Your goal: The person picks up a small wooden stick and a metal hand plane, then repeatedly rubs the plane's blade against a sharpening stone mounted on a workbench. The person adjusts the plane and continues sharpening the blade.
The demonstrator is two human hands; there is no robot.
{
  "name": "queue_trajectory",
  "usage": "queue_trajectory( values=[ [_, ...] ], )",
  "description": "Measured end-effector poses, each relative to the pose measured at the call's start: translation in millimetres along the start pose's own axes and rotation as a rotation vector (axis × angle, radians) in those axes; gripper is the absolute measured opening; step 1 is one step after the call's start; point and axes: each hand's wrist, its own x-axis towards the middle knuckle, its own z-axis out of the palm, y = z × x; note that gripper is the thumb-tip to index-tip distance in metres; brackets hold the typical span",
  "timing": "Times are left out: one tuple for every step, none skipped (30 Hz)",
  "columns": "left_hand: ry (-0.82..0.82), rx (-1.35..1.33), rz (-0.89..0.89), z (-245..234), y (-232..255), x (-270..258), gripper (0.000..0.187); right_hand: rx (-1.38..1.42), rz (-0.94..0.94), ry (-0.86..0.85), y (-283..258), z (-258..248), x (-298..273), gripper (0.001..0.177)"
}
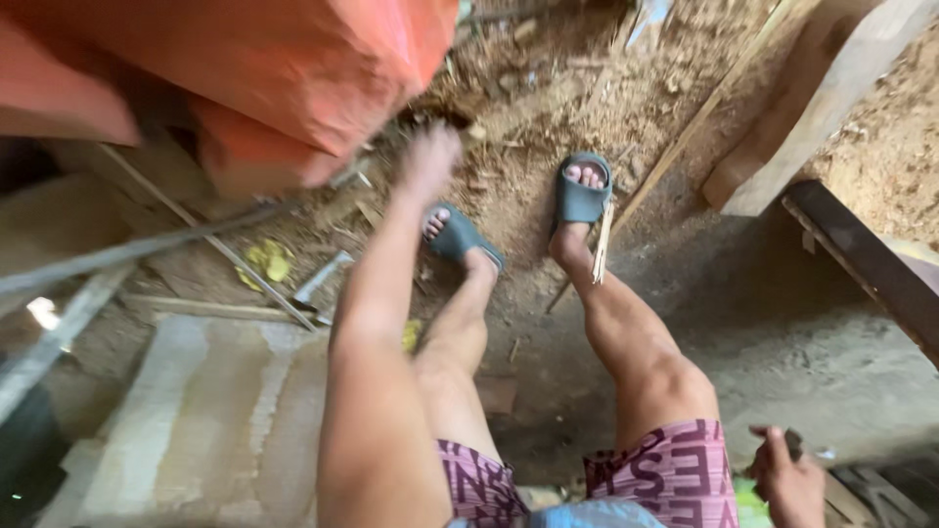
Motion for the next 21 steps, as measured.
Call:
queue_trajectory(
  values=[
    [0.102,0.353,0.341,3,6,-30,0.015,-0.071,-0.074,0.000,-11,4,1,0.038],
    [-0.069,0.297,0.289,3,15,-70,0.013,-0.160,-0.136,-0.002,-36,4,-11,0.038],
    [0.031,0.219,0.291,-3,26,-100,0.016,-0.322,-0.260,0.008,-69,11,-24,0.039],
    [0.132,0.136,0.285,-9,41,-129,0.020,-0.490,-0.388,0.015,-104,19,-37,0.047],
    [0.162,0.111,0.289,-17,60,-155,0.019,-0.481,-0.708,-0.005,-135,30,-59,0.028],
    [0.192,0.088,0.293,-29,81,-176,0.020,-0.459,-1.027,-0.032,-170,42,-81,0.018],
    [0.222,0.065,0.297,-43,104,-193,0.021,-0.519,-1.165,-0.046,-207,51,-100,0.014],
    [0.281,0.091,0.388,-58,126,-211,0.028,-0.588,-1.436,-0.066,-243,59,-117,0.021],
    [0.338,0.117,0.480,-72,149,-228,0.036,-0.719,-1.602,-0.036,-271,66,-137,0.027],
    [0.311,0.029,0.526,-83,173,-242,0.034,-0.873,-1.692,-0.016,-295,71,-154,0.037],
    [0.286,-0.060,0.571,-93,199,-256,0.033,-1.027,-1.782,0.006,-312,76,-168,0.047],
    [0.295,-0.030,0.615,-104,228,-262,0.022,-1.171,-1.781,-0.056,-332,87,-176,0.049],
    [0.302,0.002,0.659,-116,251,-270,0.018,-1.315,-1.774,-0.115,-346,93,-181,0.053],
    [0.354,-0.026,0.649,-128,266,-285,0.020,-1.466,-1.747,-0.175,-346,87,-188,0.056],
    [0.406,-0.053,0.639,-137,277,-300,0.023,-1.463,-1.749,-0.246,-341,73,-194,0.048],
    [0.465,-0.082,0.635,-146,282,-310,0.025,-1.464,-1.750,-0.309,-340,57,-197,0.039],
    [0.484,0.002,0.627,-157,278,-315,0.028,-1.465,-1.749,-0.371,-337,43,-199,0.031],
    [0.497,0.076,0.615,-165,274,-317,0.032,-1.444,-1.774,-0.341,-331,24,-201,0.035],
    [0.511,0.149,0.602,-172,270,-322,0.037,-1.423,-1.798,-0.311,-326,4,-202,0.040],
    [0.491,0.169,0.613,-181,264,-331,0.036,-1.394,-1.821,-0.271,-321,-15,-204,0.044],
    [0.472,0.189,0.623,-192,256,-342,0.037,-1.441,-1.784,-0.246,-314,-36,-207,0.040]
  ],
)
